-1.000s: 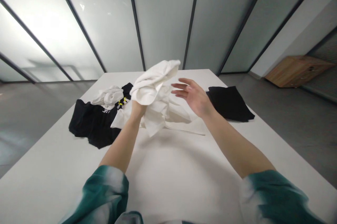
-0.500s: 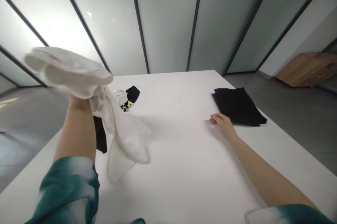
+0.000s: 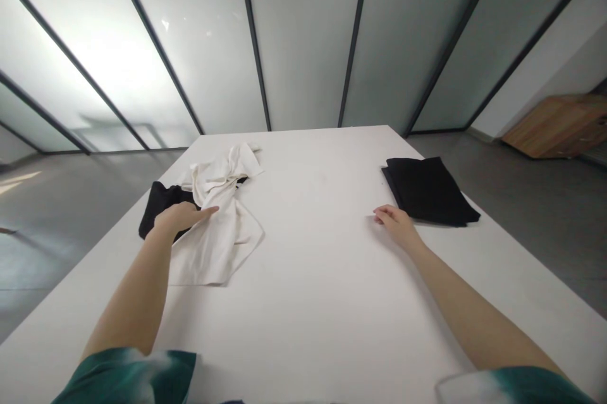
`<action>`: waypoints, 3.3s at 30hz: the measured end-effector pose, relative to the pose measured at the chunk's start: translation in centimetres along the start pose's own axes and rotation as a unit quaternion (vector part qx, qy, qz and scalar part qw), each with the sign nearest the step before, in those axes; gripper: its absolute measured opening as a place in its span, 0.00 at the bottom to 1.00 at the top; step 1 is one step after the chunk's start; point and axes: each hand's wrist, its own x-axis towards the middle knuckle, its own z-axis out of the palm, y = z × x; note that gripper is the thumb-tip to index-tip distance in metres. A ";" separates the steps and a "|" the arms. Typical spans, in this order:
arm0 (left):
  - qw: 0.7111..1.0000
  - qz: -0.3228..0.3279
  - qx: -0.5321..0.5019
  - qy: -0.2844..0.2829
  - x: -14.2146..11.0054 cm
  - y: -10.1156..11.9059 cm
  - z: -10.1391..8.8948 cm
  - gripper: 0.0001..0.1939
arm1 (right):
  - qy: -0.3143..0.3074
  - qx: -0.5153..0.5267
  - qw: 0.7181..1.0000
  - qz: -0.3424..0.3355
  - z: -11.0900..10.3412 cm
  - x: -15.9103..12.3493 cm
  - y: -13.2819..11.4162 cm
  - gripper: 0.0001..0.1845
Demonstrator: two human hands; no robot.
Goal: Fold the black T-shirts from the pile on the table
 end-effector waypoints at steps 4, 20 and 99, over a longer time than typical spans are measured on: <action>0.999 0.045 0.022 0.010 -2.5 1.6 3.0 0.28 | -0.009 -0.041 0.999 -0.022 0.0 -0.1 -0.4 0.17; 0.972 -0.018 0.153 0.180 -2.1 5.2 -14.0 0.18 | -0.021 -0.077 0.996 -0.031 -0.2 -0.3 -1.0 0.15; 0.926 0.279 -0.224 0.122 -6.3 19.6 12.6 0.28 | -0.015 -0.190 0.977 -0.091 4.9 0.1 -4.8 0.27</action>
